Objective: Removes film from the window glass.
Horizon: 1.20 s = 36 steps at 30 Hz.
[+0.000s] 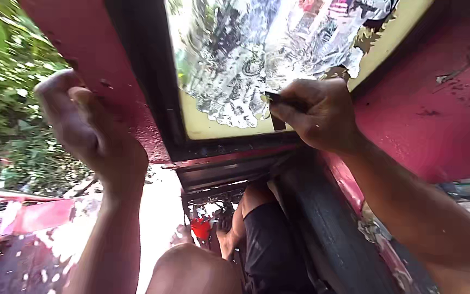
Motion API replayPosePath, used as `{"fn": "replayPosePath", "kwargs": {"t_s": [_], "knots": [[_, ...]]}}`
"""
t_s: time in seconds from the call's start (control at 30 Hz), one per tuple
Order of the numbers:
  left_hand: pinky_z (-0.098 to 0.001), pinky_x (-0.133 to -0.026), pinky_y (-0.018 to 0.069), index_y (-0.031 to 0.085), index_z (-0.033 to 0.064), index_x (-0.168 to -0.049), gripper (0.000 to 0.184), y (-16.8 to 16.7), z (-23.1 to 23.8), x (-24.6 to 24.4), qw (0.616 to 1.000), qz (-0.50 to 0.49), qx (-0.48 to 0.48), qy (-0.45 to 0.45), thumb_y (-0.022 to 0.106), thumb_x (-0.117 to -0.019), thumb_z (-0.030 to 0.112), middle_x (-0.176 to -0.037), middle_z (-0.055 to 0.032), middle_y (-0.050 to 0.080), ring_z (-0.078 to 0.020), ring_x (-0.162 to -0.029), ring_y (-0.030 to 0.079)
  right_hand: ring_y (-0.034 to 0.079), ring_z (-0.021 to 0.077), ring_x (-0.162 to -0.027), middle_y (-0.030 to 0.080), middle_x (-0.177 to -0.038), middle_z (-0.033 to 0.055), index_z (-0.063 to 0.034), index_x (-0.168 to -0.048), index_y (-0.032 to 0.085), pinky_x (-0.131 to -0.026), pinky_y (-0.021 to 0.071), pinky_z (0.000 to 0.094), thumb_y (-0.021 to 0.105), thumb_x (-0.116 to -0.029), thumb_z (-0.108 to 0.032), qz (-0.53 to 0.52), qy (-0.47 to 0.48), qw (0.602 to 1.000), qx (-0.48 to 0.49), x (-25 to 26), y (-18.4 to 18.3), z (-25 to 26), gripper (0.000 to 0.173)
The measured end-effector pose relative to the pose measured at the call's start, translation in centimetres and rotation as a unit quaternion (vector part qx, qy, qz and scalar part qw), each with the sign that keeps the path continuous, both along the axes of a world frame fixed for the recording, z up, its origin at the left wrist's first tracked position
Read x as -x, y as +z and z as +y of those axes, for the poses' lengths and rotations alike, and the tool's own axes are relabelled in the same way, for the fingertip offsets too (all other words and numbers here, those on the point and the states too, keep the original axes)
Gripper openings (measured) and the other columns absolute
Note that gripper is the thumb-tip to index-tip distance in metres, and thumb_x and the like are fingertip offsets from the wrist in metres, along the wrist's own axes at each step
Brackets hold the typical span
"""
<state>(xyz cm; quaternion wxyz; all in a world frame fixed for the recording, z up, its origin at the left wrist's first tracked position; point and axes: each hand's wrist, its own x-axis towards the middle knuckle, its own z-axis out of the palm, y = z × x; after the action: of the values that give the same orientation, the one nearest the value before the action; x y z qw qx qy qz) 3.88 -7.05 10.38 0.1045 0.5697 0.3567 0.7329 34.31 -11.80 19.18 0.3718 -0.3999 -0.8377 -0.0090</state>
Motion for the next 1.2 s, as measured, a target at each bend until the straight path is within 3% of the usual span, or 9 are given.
{"fn": "replayPosePath", "kwargs": {"t_s": [0.07, 0.13, 0.23, 0.33, 0.4, 0.5, 0.77, 0.97, 1.2], "knots": [[-0.0266, -0.09, 0.0491, 0.053, -0.0041, -0.128, 0.038, 0.4, -3.0, 0.8, 0.99, 0.105, -0.069, 0.058, 0.051, -0.1076, 0.027, -0.118, -0.0069, 0.058, -0.0079, -0.104, 0.059, 0.057, -0.0059, -0.058, 0.067, -0.074, -0.0048, -0.0012, -0.093, 0.07, -0.053, 0.0501, 0.0123, 0.068, -0.0932, -0.007, 0.113, 0.033, 0.991, 0.067, 1.6, -0.6, -1.3, 0.006], [-0.0194, -0.079, 0.0507, 0.059, 0.0043, -0.114, 0.022, 1.7, -6.0, -0.9, 0.984, 0.156, -0.082, -0.009, 0.057, -0.1047, 0.025, -0.104, 0.002, 0.063, 0.0004, -0.091, 0.06, 0.059, -0.0041, -0.057, 0.068, -0.075, -0.0062, -0.0013, -0.095, 0.068, -0.05, 0.052, 0.0138, 0.069, -0.0912, -0.002, 0.191, 0.057, 0.974, 0.109, 3.3, -1.5, -2.6, 0.004], [-0.0165, -0.065, 0.0538, 0.064, 0.0019, -0.113, 0.029, 3.9, -7.8, -3.8, 0.963, 0.179, 0.039, -0.197, 0.068, -0.0962, 0.025, -0.094, 0.0014, 0.069, 0.0011, -0.074, 0.062, 0.061, 0.0008, -0.056, 0.068, -0.077, -0.0023, -0.0001, -0.099, 0.067, -0.048, 0.0545, 0.0167, 0.07, -0.0881, 0.002, 0.221, 0.088, 0.961, 0.14, 5.5, -2.1, -4.6, 0.012], [-0.0155, -0.054, 0.0536, 0.067, 0.0047, -0.105, 0.021, 4.7, -7.9, -5.2, 0.944, 0.162, 0.114, -0.266, 0.075, -0.0894, 0.016, -0.084, 0.003, 0.067, -0.0004, -0.063, 0.061, 0.061, 0.0012, -0.054, 0.068, -0.073, -0.0026, -0.0007, -0.099, 0.07, -0.046, 0.055, 0.0177, 0.072, -0.0869, -0.001, 0.221, 0.092, 0.962, 0.134, 6.6, -2.6, -5.7, 0.012], [-0.0154, -0.053, 0.0536, 0.068, 0.0053, -0.096, 0.009, 4.7, -8.0, -5.4, 0.94, 0.159, 0.116, -0.278, 0.074, -0.09, 0.009, -0.076, 0.0038, 0.067, -0.0004, -0.06, 0.061, 0.063, 0.0006, -0.055, 0.068, -0.071, -0.0038, -0.0024, -0.095, 0.069, -0.048, 0.0567, 0.0176, 0.073, -0.0851, -0.002, 0.214, 0.085, 0.965, 0.127, 6.7, -3.0, -6.2, 0.011], [-0.0143, -0.055, 0.054, 0.071, 0.005, -0.096, 0.004, 4.3, -7.7, -5.0, 0.93, 0.169, 0.111, -0.307, 0.069, -0.0929, 0.005, -0.077, 0.0048, 0.069, 0.0013, -0.062, 0.062, 0.062, 0.0009, -0.054, 0.068, -0.072, -0.0037, -0.003, -0.094, 0.069, -0.047, 0.0561, 0.0174, 0.072, -0.0832, 0.001, 0.226, 0.09, 0.959, 0.143, 6.2, -3.1, -6.6, 0.012], [-0.0194, -0.055, 0.0541, 0.07, 0.0064, -0.106, 0.029, 3.0, -6.7, -4.0, 0.867, 0.13, 0.194, -0.44, 0.041, -0.1036, 0.006, -0.082, 0.0025, 0.068, -0.0039, -0.06, 0.06, 0.063, 0.0054, -0.051, 0.069, -0.071, -0.0008, -0.0055, -0.096, 0.069, -0.045, 0.0568, 0.0204, 0.071, -0.0839, 0.004, 0.319, 0.124, 0.913, 0.223, 5.7, -3.6, -6.3, 0.016], [-0.0178, -0.052, 0.0548, 0.069, 0.0061, -0.099, 0.01, 2.3, -7.1, -4.3, 0.882, 0.128, 0.166, -0.423, 0.069, -0.0891, 0.004, -0.076, 0.0026, 0.069, -0.003, -0.059, 0.062, 0.062, 0.0064, -0.049, 0.069, -0.072, 0.0002, -0.0067, -0.097, 0.069, -0.044, 0.0566, 0.0214, 0.072, -0.0849, 0.003, 0.358, 0.108, 0.904, 0.209, 6.2, -4.8, -5.8, 0.016], [-0.0145, -0.051, 0.0468, 0.067, 0.0071, -0.096, 0.017, 0.6, -6.8, -3.7, 0.894, 0.17, 0.153, -0.386, 0.051, -0.1003, 0.009, -0.07, 0.0063, 0.059, 0.001, -0.056, 0.054, 0.06, 0.0044, -0.051, 0.068, -0.073, -0.0019, -0.0077, -0.096, 0.07, -0.045, 0.0555, 0.02, 0.071, -0.0838, 0.003, 0.361, 0.103, 0.901, 0.218, 6.0, -5.7, -6.2, 0.016]]}}
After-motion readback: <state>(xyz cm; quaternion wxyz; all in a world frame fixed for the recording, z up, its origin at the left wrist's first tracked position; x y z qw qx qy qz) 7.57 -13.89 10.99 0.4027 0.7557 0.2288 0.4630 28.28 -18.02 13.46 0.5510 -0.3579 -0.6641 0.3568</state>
